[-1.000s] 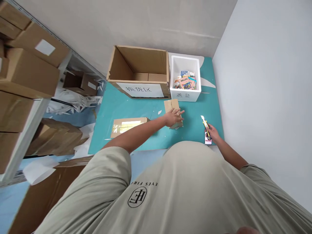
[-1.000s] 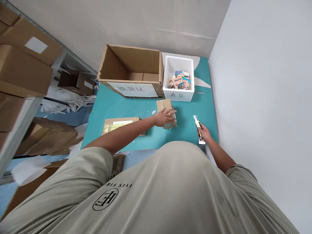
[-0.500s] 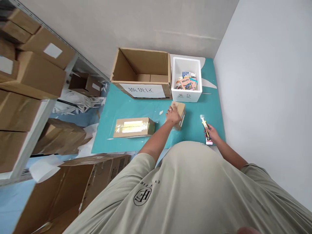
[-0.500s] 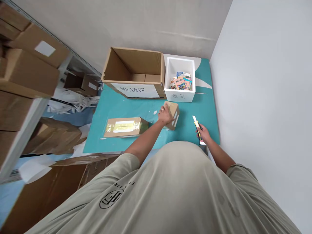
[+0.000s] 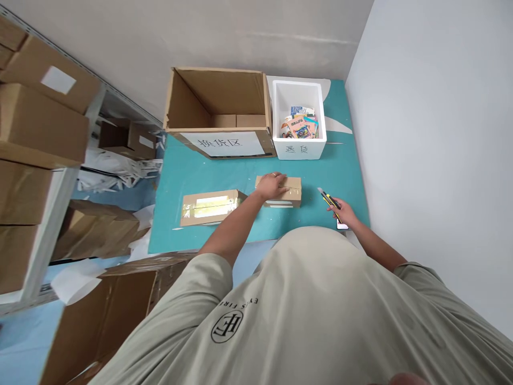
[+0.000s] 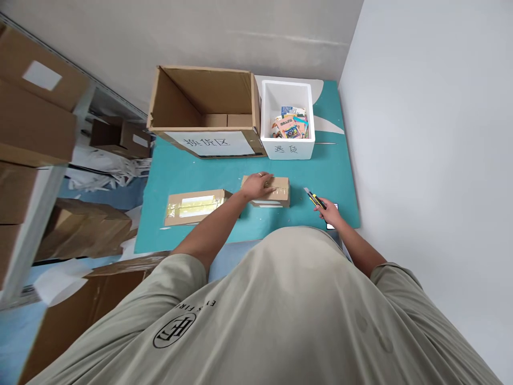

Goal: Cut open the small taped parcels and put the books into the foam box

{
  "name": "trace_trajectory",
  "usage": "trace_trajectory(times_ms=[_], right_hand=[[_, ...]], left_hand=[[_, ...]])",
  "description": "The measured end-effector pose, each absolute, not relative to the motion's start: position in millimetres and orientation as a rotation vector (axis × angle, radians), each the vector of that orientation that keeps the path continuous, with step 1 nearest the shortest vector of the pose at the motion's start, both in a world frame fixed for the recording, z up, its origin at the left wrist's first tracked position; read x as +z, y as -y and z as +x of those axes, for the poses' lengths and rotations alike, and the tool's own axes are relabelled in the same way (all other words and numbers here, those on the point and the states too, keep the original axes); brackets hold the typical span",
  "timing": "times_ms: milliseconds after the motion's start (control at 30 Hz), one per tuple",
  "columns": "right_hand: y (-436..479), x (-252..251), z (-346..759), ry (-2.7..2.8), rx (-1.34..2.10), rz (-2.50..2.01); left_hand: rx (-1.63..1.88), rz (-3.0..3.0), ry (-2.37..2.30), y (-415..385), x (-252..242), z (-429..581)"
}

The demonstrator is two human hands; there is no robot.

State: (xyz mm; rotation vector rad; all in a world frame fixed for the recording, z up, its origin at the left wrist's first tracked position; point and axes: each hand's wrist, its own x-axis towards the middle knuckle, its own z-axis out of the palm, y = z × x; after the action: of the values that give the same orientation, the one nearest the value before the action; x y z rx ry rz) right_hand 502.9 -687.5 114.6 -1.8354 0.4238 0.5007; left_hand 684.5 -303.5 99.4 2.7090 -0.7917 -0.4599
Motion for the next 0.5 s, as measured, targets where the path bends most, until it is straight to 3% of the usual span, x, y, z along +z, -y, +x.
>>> trace_trajectory(times_ms=[500], right_hand=[[636, 176, 574, 0.358, 0.599, -2.829]], left_hand=[[-0.347, 2.81, 1.063, 323, 90, 673]])
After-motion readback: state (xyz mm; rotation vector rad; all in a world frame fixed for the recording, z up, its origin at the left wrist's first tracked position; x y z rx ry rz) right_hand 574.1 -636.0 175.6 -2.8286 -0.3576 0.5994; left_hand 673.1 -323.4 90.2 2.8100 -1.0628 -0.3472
